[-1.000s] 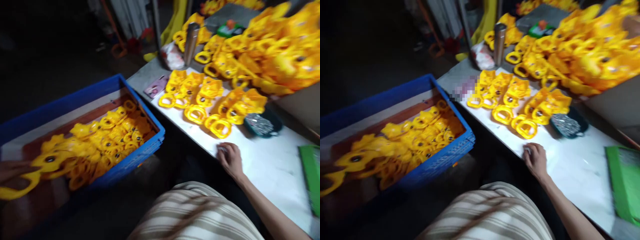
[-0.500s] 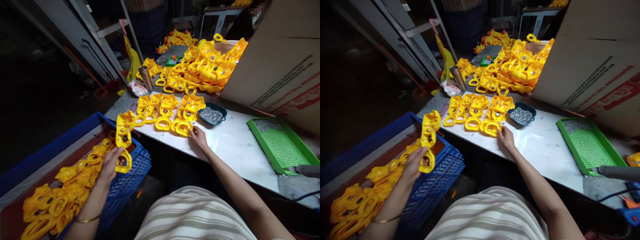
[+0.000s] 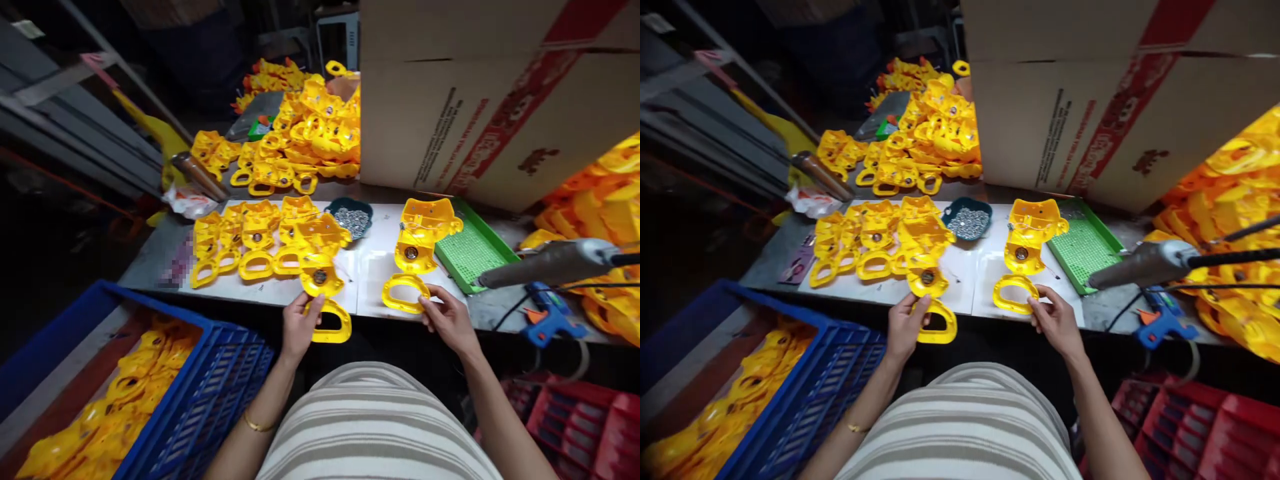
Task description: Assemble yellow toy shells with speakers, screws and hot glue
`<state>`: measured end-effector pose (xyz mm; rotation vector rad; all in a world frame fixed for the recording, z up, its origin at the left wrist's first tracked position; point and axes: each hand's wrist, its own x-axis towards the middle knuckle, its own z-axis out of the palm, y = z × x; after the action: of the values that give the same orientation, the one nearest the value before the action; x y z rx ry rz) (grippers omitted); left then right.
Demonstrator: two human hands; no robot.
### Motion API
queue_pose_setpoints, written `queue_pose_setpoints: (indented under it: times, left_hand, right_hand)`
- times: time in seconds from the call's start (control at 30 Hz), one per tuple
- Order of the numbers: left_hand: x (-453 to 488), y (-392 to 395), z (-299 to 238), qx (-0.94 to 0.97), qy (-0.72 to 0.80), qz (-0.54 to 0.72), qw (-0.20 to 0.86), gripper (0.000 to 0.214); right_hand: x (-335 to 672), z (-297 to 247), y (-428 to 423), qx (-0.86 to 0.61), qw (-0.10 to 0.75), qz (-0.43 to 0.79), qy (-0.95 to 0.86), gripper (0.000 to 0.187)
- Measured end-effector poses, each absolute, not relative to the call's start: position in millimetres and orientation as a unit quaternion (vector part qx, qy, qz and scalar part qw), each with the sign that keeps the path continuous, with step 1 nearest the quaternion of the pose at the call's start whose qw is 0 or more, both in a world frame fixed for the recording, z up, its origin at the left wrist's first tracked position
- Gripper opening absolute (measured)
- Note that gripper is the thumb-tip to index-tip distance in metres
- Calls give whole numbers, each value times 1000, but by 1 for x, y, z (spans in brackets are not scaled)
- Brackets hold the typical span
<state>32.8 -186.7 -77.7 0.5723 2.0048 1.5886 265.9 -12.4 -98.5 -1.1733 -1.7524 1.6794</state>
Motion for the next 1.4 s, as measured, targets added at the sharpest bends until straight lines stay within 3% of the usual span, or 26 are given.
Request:
queue_pose_setpoints:
  times: [0.17,0.3,0.5,0.63,0.77,0.87,0.97,1.17,1.4]
  left_hand:
    - [72,-124,-106,316,750,487,316,34]
    - [77,-104,-118,368,769,415,316,33]
    - [57,-107,-107,445,807,288,260,33]
    - [49,-109,-98,506,829,213,108,32]
    - [67,-102,-96,598,751,280,15,25]
    - [84,-95,-100,669,699,253,2,26]
    - [89,-93,-105,683,695,225,11,24]
    - [88,-74,-102,660,675,321,79,18]
    - [104,-31,-91,606,646,403,232,22]
  right_hand:
    - [327,-119,-7,-467,155,612,-619,56]
    - [331,-127,-4,-470,138,573,-657,52]
    - [330,-118,-11,-508,245,345,-751,37]
    - [306,-102,-13,-494,326,275,-758,25]
    - [267,-93,4,-482,233,241,-809,24]
    - [248,-93,19,-486,127,223,-835,22]
    - [244,-94,29,-470,81,245,-844,18]
    - [253,-93,47,-414,208,403,-789,14]
    - [256,-85,65,-347,199,571,-717,24]
